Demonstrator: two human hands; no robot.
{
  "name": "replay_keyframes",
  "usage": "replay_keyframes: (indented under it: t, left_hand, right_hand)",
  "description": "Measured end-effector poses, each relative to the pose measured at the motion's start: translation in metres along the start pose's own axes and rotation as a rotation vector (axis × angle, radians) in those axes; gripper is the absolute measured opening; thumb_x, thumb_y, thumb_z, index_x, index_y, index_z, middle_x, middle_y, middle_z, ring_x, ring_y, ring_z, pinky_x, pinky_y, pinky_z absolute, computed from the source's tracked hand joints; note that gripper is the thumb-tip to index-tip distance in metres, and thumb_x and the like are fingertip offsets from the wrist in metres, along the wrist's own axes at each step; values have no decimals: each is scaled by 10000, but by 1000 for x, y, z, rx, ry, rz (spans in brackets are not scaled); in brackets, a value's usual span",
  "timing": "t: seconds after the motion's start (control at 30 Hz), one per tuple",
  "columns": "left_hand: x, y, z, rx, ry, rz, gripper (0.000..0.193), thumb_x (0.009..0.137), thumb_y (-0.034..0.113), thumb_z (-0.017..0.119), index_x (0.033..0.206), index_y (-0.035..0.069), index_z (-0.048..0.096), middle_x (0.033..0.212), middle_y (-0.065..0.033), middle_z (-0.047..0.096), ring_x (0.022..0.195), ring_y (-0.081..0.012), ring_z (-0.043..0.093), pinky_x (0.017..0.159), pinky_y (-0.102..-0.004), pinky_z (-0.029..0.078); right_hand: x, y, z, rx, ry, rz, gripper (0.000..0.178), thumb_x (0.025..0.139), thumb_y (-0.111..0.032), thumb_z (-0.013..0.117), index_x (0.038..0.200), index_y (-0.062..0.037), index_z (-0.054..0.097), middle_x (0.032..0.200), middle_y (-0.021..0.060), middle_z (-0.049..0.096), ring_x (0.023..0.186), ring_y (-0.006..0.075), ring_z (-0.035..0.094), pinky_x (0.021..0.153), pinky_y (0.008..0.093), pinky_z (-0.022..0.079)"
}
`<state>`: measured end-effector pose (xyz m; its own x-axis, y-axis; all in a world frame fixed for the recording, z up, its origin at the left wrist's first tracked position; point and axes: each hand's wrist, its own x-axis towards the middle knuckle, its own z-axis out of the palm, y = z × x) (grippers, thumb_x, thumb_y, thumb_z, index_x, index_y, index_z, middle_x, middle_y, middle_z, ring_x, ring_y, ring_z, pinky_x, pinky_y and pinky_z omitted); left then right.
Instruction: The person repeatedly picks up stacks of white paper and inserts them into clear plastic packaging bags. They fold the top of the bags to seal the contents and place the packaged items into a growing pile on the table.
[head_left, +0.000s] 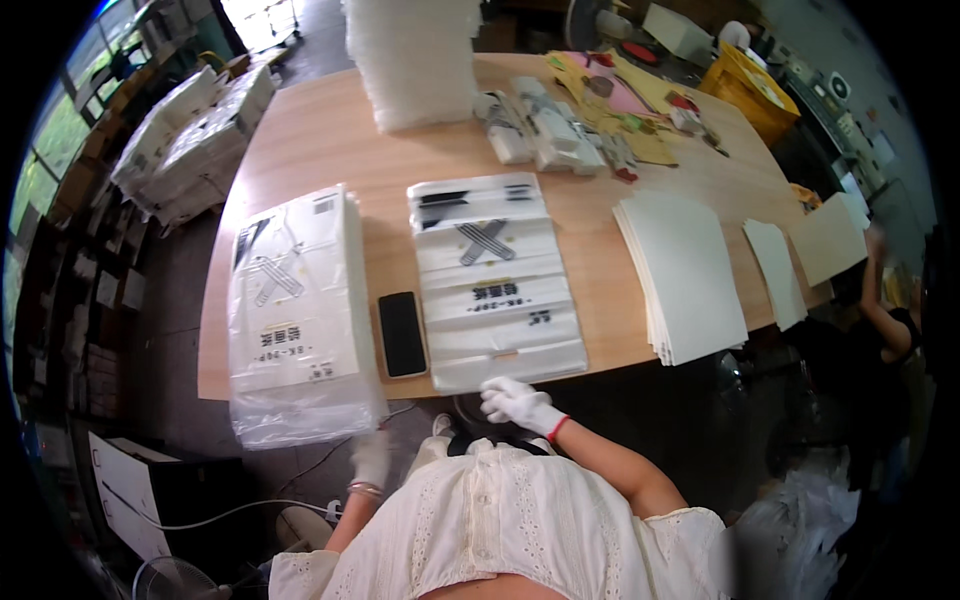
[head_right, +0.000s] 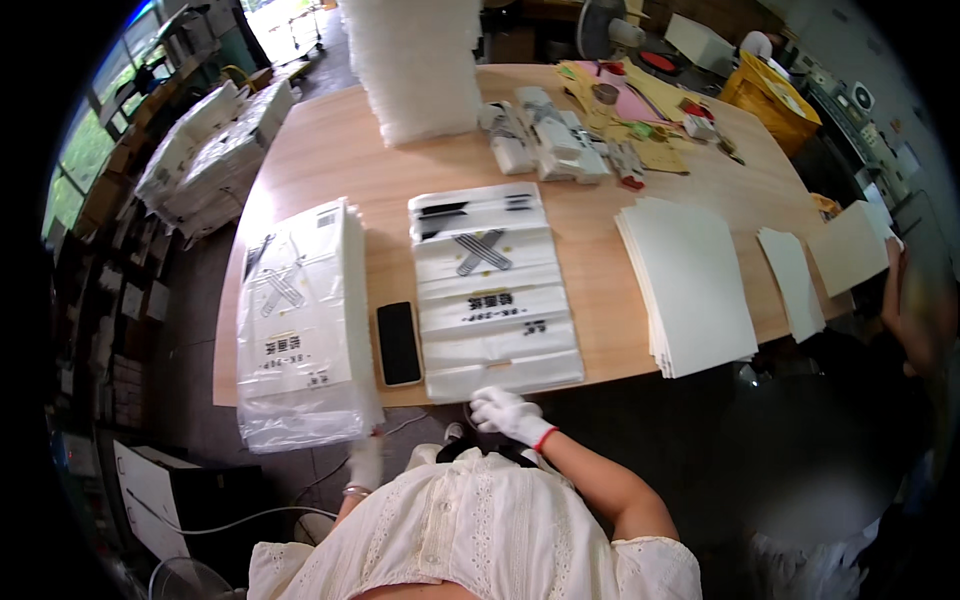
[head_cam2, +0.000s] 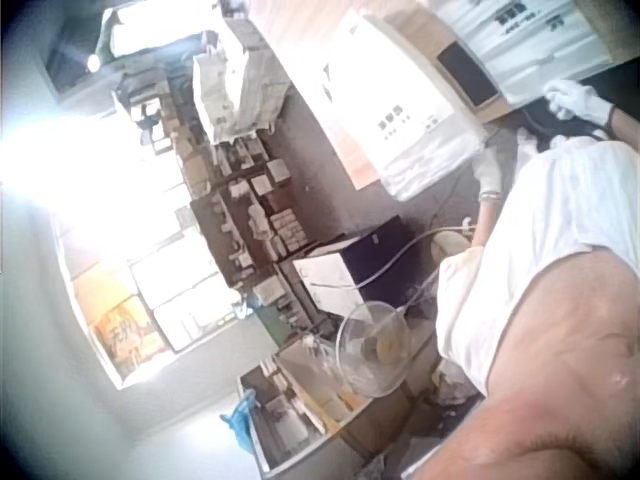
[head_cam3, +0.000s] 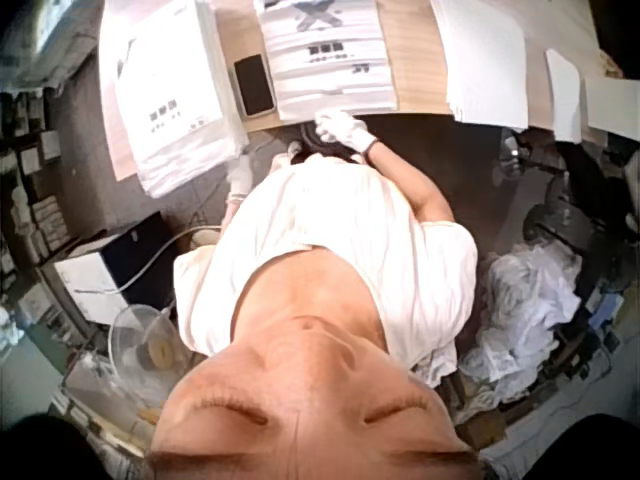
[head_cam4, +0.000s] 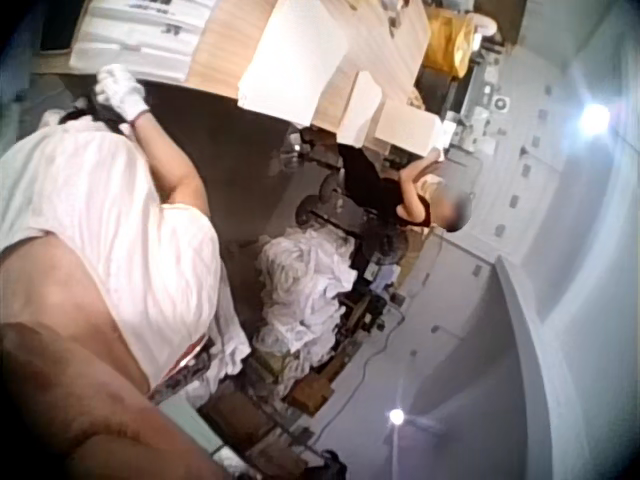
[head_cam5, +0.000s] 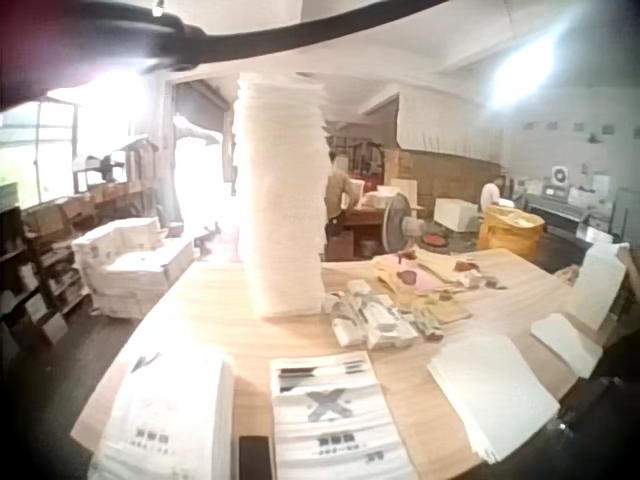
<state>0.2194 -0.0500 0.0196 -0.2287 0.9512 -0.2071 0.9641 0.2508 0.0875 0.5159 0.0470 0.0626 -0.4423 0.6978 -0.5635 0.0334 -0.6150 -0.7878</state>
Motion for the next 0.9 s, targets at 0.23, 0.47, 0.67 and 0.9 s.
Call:
replay_keyframes:
  t: [0.23, 0.47, 0.67, 0.9]
  left_hand:
    - [89, 214, -49, -495, 305, 585, 163, 729, 171, 600, 880, 110, 612, 934, -69, 583, 928, -294, 526, 815, -424, 417]
    - [137, 211, -48, -635, -80, 644, 138, 759, 157, 562, 839, 77, 641, 826, -97, 637, 862, -279, 576, 773, -373, 459]
    - [142, 205, -64, -563, -161, 644, 150, 817, 150, 523, 884, 56, 618, 736, -117, 645, 650, -224, 616, 645, -341, 487]
    - [206, 199, -117, -1893, -252, 82, 140, 909, 121, 479, 786, 78, 532, 706, -9, 558, 576, -95, 500, 576, -240, 456]
  right_hand:
    - [-74, 52, -93, 119, 428, -51, 259, 925, -131, 482, 1164, -29, 479, 862, 56, 577, 658, 102, 544, 591, 259, 476]
    - [-87, 42, -78, 109, 413, -54, 240, 910, -80, 446, 1134, -23, 507, 851, 61, 560, 657, 102, 534, 612, 250, 479]
    - [0, -28, -34, 211, 248, -339, 380, 861, -318, 619, 1088, -18, 569, 932, 70, 617, 835, 131, 594, 731, 296, 509]
    - [41, -39, -103, -1094, 805, -378, 293, 704, -195, 700, 936, -39, 608, 910, 155, 596, 889, 322, 567, 855, 392, 434]
